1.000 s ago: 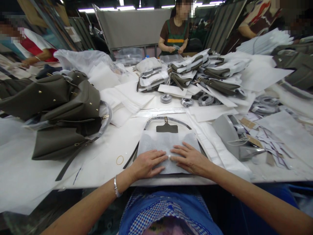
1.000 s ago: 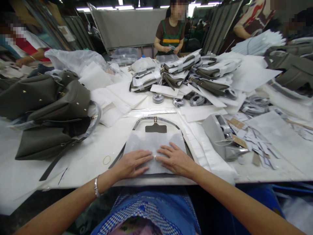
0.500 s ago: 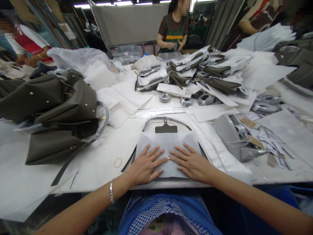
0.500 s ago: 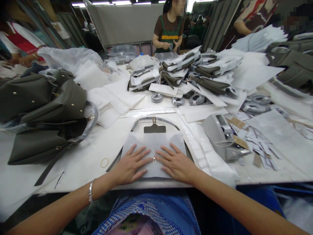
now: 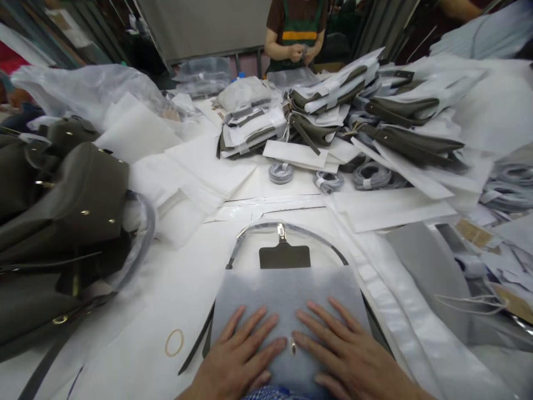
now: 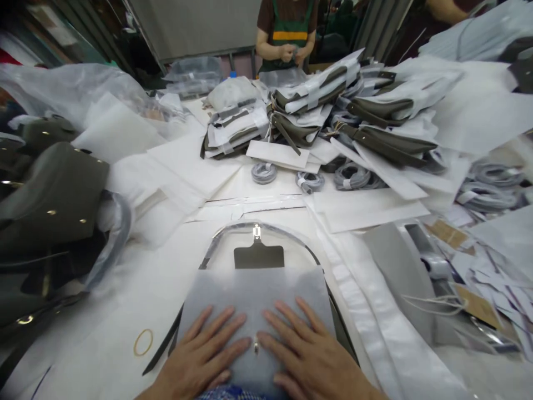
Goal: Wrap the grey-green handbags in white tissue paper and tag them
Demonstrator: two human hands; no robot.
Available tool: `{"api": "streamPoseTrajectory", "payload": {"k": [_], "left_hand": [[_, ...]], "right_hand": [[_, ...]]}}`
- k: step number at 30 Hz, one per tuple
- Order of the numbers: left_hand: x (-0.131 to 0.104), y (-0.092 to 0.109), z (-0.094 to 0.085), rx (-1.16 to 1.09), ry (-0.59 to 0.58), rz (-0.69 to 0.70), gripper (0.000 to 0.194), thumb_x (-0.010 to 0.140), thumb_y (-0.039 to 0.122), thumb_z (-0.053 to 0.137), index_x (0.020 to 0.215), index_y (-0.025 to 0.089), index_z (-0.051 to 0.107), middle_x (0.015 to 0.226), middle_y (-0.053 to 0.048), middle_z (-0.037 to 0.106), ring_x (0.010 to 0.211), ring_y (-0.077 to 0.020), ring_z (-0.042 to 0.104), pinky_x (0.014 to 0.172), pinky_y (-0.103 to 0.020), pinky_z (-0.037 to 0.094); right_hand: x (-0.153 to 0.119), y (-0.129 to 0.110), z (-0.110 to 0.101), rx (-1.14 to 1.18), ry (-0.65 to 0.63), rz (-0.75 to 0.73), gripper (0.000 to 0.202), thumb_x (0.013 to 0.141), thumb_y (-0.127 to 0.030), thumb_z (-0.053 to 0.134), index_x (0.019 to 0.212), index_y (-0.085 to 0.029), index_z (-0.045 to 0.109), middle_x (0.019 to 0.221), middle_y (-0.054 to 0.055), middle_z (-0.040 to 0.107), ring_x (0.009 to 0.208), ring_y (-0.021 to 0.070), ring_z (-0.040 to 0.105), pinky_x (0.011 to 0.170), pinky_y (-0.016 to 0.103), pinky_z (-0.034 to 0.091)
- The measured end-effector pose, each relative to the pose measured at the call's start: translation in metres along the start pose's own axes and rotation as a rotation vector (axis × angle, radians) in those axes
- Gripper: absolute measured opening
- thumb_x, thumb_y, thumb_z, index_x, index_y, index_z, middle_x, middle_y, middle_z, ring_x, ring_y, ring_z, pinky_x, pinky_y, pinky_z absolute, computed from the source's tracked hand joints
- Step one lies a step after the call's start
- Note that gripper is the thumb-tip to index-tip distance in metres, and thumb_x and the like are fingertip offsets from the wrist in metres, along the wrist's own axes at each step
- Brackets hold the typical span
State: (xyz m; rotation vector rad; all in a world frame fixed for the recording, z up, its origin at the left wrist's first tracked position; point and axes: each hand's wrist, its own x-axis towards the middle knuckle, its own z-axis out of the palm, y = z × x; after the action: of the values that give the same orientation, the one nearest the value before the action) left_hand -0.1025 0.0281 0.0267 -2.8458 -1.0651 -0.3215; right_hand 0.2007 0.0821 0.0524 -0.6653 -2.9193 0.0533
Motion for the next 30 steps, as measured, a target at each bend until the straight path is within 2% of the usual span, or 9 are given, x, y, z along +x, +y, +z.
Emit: {"api": "streamPoseTrajectory", "payload": {"k": [3, 5, 7, 9, 13, 16, 21, 25, 30], "left_hand": [[0.001, -0.008, 0.006, -0.036, 0.033, -0.014, 0.04, 0.103, 0.037, 0.042, 0.139, 0.024, 0.054, 0.153, -0.003, 0.046, 0.144, -0.0243, 0.037, 0.123, -0.051, 0.015], [0.006, -0.015, 0.001, -0.079, 0.01, -0.043, 0.037, 0.104, 0.034, 0.043, 0.136, 0.023, 0.057, 0.146, -0.002, 0.055, 0.139, -0.0189, 0.044, 0.123, -0.043, 0.02], [0.016, -0.022, -0.008, -0.13, -0.009, -0.084, 0.035, 0.103, 0.035, 0.044, 0.132, 0.023, 0.06, 0.137, 0.0, 0.063, 0.131, -0.0138, 0.053, 0.121, -0.032, 0.027], [0.029, -0.03, -0.017, -0.159, -0.008, -0.162, 0.034, 0.103, 0.033, 0.045, 0.13, 0.021, 0.062, 0.133, 0.0, 0.065, 0.125, -0.012, 0.057, 0.117, -0.026, 0.031], [0.05, -0.04, -0.023, -0.154, -0.018, -0.379, 0.041, 0.102, 0.041, 0.045, 0.131, 0.017, 0.061, 0.137, -0.004, 0.063, 0.128, -0.0219, 0.054, 0.122, -0.038, 0.021], [0.055, -0.042, -0.021, -0.198, -0.058, -0.418, 0.046, 0.101, 0.046, 0.047, 0.131, 0.015, 0.059, 0.131, -0.006, 0.066, 0.123, -0.0232, 0.058, 0.122, -0.041, 0.018], [0.059, -0.048, -0.028, -0.298, -0.039, -0.415, 0.038, 0.097, 0.045, 0.054, 0.118, 0.013, 0.062, 0.114, -0.008, 0.07, 0.108, -0.024, 0.061, 0.113, -0.044, 0.032], [0.068, -0.057, -0.033, -0.361, -0.094, -0.419, 0.033, 0.095, 0.049, 0.056, 0.104, 0.018, 0.062, 0.099, -0.007, 0.069, 0.092, -0.0258, 0.062, 0.088, -0.044, 0.05], [0.072, -0.059, -0.032, -0.343, -0.128, -0.388, 0.027, 0.096, 0.044, 0.056, 0.102, 0.018, 0.06, 0.097, -0.008, 0.067, 0.089, -0.0263, 0.061, 0.077, -0.043, 0.053]], "right_hand": [[0.002, 0.008, 0.007, -0.015, 0.079, -0.019, 0.054, 0.096, -0.048, 0.054, 0.143, -0.023, 0.052, 0.149, 0.004, 0.052, 0.144, 0.0246, 0.036, 0.125, 0.046, 0.005], [0.003, 0.013, 0.01, -0.006, 0.092, -0.004, 0.051, 0.097, -0.048, 0.051, 0.138, -0.019, 0.057, 0.144, 0.005, 0.057, 0.14, 0.0244, 0.042, 0.123, 0.044, 0.02], [0.006, 0.018, 0.01, 0.026, 0.074, 0.017, 0.045, 0.1, -0.042, 0.047, 0.135, -0.017, 0.059, 0.142, 0.005, 0.059, 0.135, 0.0226, 0.048, 0.113, 0.04, 0.037], [0.01, 0.022, 0.008, 0.064, 0.068, 0.066, 0.04, 0.102, -0.033, 0.044, 0.133, -0.014, 0.06, 0.14, 0.006, 0.061, 0.132, 0.0219, 0.051, 0.104, 0.038, 0.045], [0.022, 0.029, 0.004, 0.091, 0.078, 0.253, 0.04, 0.103, -0.032, 0.041, 0.13, -0.01, 0.061, 0.135, 0.01, 0.064, 0.128, 0.0255, 0.054, 0.108, 0.046, 0.039], [0.029, 0.032, 0.001, 0.108, 0.07, 0.302, 0.044, 0.104, -0.04, 0.039, 0.13, -0.012, 0.061, 0.129, 0.008, 0.068, 0.12, 0.025, 0.058, 0.109, 0.046, 0.036], [0.044, 0.039, -0.006, 0.195, -0.022, 0.404, 0.044, 0.1, -0.051, 0.042, 0.117, -0.018, 0.066, 0.107, 0.009, 0.07, 0.096, 0.0276, 0.061, 0.091, 0.045, 0.045], [0.053, 0.046, -0.007, 0.268, -0.072, 0.41, 0.03, 0.096, -0.047, 0.052, 0.104, -0.022, 0.065, 0.096, 0.007, 0.066, 0.09, 0.0268, 0.057, 0.091, 0.048, 0.044], [0.049, 0.044, -0.008, 0.241, -0.083, 0.379, 0.029, 0.098, -0.045, 0.048, 0.106, -0.021, 0.063, 0.094, 0.008, 0.064, 0.087, 0.0267, 0.057, 0.081, 0.043, 0.045]]}}
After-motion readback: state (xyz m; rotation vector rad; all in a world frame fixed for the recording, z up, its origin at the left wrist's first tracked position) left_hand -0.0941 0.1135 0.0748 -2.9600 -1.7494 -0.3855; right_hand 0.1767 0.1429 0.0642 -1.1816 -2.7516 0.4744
